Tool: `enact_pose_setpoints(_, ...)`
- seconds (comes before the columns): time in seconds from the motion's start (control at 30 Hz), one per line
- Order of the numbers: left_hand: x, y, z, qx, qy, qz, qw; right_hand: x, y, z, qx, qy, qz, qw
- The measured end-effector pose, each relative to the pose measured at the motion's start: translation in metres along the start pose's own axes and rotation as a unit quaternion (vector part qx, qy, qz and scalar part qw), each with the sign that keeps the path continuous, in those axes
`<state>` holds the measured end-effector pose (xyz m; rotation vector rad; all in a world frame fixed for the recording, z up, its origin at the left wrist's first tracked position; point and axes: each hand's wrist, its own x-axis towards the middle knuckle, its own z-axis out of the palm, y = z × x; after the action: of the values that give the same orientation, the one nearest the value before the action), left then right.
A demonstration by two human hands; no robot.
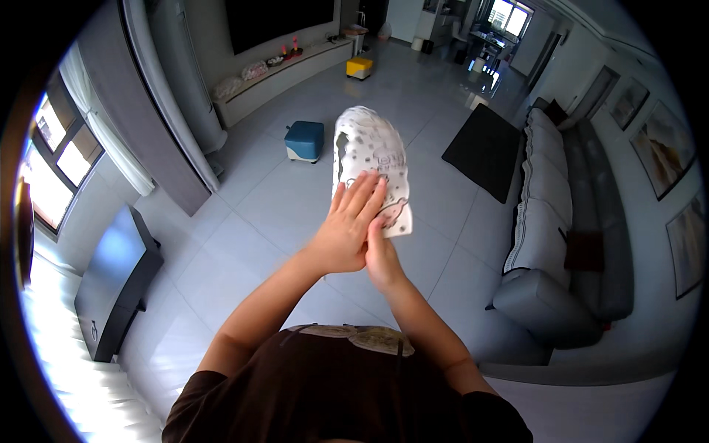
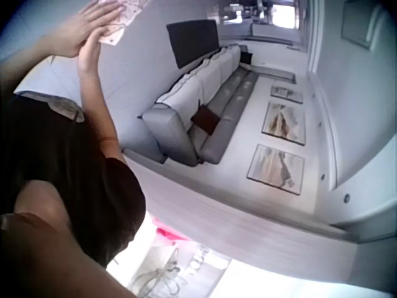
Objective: The person washes their hands in a sink, dries them with a towel, and then handles a padded object taken from a cabinet.
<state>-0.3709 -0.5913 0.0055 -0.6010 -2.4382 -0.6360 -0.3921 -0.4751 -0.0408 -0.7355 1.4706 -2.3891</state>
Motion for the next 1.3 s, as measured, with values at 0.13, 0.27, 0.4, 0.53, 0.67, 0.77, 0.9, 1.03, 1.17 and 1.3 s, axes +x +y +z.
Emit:
enact_pose_setpoints(0.13,-0.001,-0.006,0.007,0.031,0.021,0.041,0.998,0.010,-0.027,-0.001,0.141,-0.002,0.038,0.989)
enact_pose_setpoints(0.27,-0.023,-0.028,0.032,0.032,0.107,0.028,0.993,0.011,-0.042,0.010,0.268,-0.018,0.072,0.961)
enact_pose_setpoints(0.4,-0.021,-0.025,0.043,-0.007,0.239,0.005,0.971,0.008,-0.044,0.002,0.360,-0.012,0.068,0.930)
enact_pose_setpoints(0.53,-0.026,-0.028,0.041,-0.137,0.234,-0.033,0.962,0.005,-0.051,-0.008,0.508,-0.018,0.097,0.856)
enact_pose_setpoints(0.67,-0.030,-0.021,0.035,-0.116,0.206,-0.056,0.970,0.004,-0.046,-0.020,0.507,-0.052,0.079,0.857)
enact_pose_setpoints(0.77,-0.022,-0.019,0.023,-0.014,0.207,-0.029,0.978,0.007,-0.032,-0.018,0.341,-0.095,-0.018,0.935)
enact_pose_setpoints(0.9,-0.009,-0.009,0.022,0.094,0.209,0.039,0.973,0.001,-0.010,-0.004,0.061,-0.023,-0.040,0.997)
enact_pose_setpoints(1.03,-0.013,-0.015,0.023,0.146,0.175,0.049,0.972,0.004,-0.020,-0.003,0.272,-0.003,0.065,0.960)
enact_pose_setpoints(1.17,-0.014,-0.017,0.013,0.130,0.161,0.079,0.975,0.000,-0.031,-0.003,0.338,-0.027,0.082,0.937)
enact_pose_setpoints(1.3,-0.019,-0.025,0.010,0.088,0.133,0.099,0.982,0.002,-0.035,-0.009,0.386,-0.008,0.106,0.916)
